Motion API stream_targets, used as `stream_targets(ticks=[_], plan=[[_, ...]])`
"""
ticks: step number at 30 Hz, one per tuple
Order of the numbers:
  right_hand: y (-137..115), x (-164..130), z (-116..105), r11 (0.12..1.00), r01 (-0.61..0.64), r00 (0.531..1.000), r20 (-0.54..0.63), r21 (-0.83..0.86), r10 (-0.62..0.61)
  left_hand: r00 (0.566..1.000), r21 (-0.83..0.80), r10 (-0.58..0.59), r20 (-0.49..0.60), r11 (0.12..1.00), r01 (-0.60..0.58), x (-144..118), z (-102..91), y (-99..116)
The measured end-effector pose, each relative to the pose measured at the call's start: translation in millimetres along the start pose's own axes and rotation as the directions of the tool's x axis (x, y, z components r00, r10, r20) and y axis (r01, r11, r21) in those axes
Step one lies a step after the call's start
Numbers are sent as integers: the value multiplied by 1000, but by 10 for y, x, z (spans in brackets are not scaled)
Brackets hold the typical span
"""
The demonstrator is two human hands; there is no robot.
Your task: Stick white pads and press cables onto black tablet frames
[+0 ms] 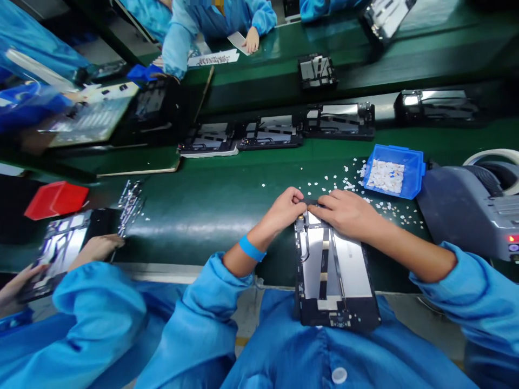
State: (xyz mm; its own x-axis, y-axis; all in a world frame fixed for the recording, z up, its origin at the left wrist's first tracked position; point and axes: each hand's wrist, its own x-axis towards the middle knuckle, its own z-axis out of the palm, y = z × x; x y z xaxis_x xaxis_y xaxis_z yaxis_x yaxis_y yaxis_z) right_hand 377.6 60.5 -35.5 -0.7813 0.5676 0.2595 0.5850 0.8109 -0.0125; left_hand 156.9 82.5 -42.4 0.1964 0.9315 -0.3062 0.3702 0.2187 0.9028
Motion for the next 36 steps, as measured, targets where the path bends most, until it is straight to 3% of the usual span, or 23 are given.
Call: stream_targets(ticks=[3, 5, 9, 14, 16, 18, 20, 22, 24, 27, 29, 32, 34, 36], plan=[[2, -21, 22, 1000, -7, 1000, -27, -6, 7, 997, -8, -42, 65, 999, 43, 9, -37, 13], [4, -38, 49, 1000, -6, 999, -42, -16, 5, 999, 22, -13, 45, 1000, 12, -5, -43, -14], [21, -26, 104, 999, 5, 997, -71, -42, -8, 989, 197, 143, -30, 971, -134, -31, -2, -41], [24, -118, 5, 999, -9, 977, -213, -34, 1, 929, 461, 358, -95, 843, -278, -273, -15, -35], [-54, -327, -107, 992, -120, 944, -303, 49, 130, 914, 432, 367, -171, 862, -265, -497, -75, -137], [-208, -624, -220, 920, -341, 865, -319, 194, 388, 923, 356, 298, -244, 913, -201, -760, -128, -302], [-418, -916, -309, 766, -567, 756, -176, 304, 630, 954, 297, 208, -217, 945, -138, -1011, -117, -468], [-649, -1098, -371, 653, -677, 704, 38, 339, 710, 978, 291, 183, -95, 945, -149, -1206, -19, -576], [-868, -1125, -424, 591, -711, 687, 198, 380, 699, 975, 302, 223, -12, 930, -209, -1330, 121, -607], [-1119, -952, -519, 489, -688, 684, 256, 536, 682, 956, 226, 277, -94, 941, -250, -1422, 181, -575], [-1189, -792, -572, 433, -605, 726, 239, 668, 644, 951, 88, 227, -209, 973, -213, -1451, -18, -550], [-1100, -624, -566, 418, -507, 799, 230, 753, 555, 921, -51, 96, -378, 991, -124, -1439, -699, -553], [-944, -593, -490, 421, -541, 774, 235, 728, 587, 878, -31, 57, -476, 996, -81, -1394, -1289, -603], [-774, -609, -382, 407, -593, 717, 226, 695, 659, 861, -16, -47, -506, 999, 45, -1341, -1853, -692]])
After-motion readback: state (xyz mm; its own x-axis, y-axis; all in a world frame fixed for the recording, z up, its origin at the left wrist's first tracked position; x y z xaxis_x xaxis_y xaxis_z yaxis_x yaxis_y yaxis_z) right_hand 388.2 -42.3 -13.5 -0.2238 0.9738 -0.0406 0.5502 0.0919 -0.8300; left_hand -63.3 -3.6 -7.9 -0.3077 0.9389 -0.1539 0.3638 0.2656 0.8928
